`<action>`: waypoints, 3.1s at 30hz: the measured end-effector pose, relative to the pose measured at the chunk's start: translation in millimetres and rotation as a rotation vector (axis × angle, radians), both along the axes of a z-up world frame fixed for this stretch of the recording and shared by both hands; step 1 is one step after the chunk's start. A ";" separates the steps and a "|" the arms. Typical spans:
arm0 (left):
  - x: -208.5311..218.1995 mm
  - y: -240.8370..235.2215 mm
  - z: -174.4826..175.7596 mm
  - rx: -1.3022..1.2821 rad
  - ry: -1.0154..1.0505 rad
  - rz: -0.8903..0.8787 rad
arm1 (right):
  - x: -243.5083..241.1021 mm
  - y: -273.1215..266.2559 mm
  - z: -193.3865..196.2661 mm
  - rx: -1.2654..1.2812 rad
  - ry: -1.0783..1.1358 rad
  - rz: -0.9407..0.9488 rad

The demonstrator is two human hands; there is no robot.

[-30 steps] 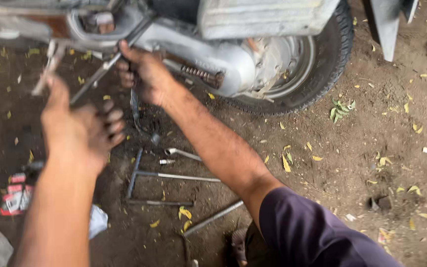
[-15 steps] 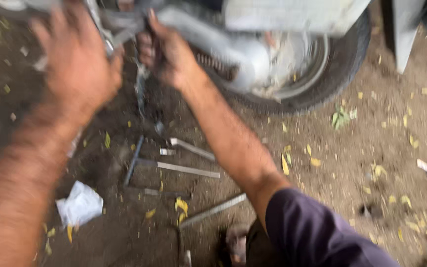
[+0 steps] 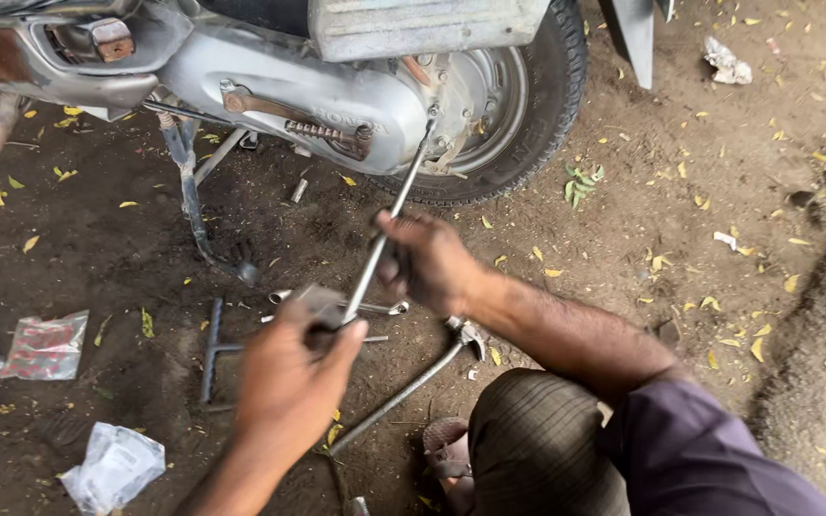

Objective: The person aligns and installs a silver engine casing onto the motorcycle's rear engine area. They then insert and tighten multiple bolts using a T-handle wrench to secure the casing in place.

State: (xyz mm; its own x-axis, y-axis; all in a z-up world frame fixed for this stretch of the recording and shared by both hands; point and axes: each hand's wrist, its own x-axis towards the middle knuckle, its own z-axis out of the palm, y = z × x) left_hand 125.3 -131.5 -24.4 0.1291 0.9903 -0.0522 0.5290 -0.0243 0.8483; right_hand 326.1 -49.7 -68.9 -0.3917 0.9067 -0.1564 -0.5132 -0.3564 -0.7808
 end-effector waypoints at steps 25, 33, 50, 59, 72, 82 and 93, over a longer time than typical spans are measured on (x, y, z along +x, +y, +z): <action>52.1 -19.4 -57.6 0.970 0.716 -0.215 | 31.2 -13.6 26.4 0.006 -0.121 0.085; 19.5 6.7 -1.1 0.261 0.357 -0.237 | 16.3 -12.8 3.8 -0.135 -0.129 0.070; 41.4 -12.2 -34.5 0.188 0.230 -0.648 | 3.5 -5.0 -6.4 0.027 0.053 0.069; 23.5 7.2 -22.8 0.490 -0.248 -0.147 | 8.8 -2.8 -14.7 0.040 0.083 0.058; 15.0 7.8 -18.5 0.279 0.157 -0.447 | 7.8 11.4 -17.9 0.036 0.171 0.054; 12.6 7.8 -19.9 0.158 0.179 -0.487 | 4.1 10.7 -10.9 -0.025 0.195 -0.039; 7.9 24.1 -47.2 0.188 0.220 -0.420 | -2.9 12.7 -1.2 -0.056 0.188 -0.145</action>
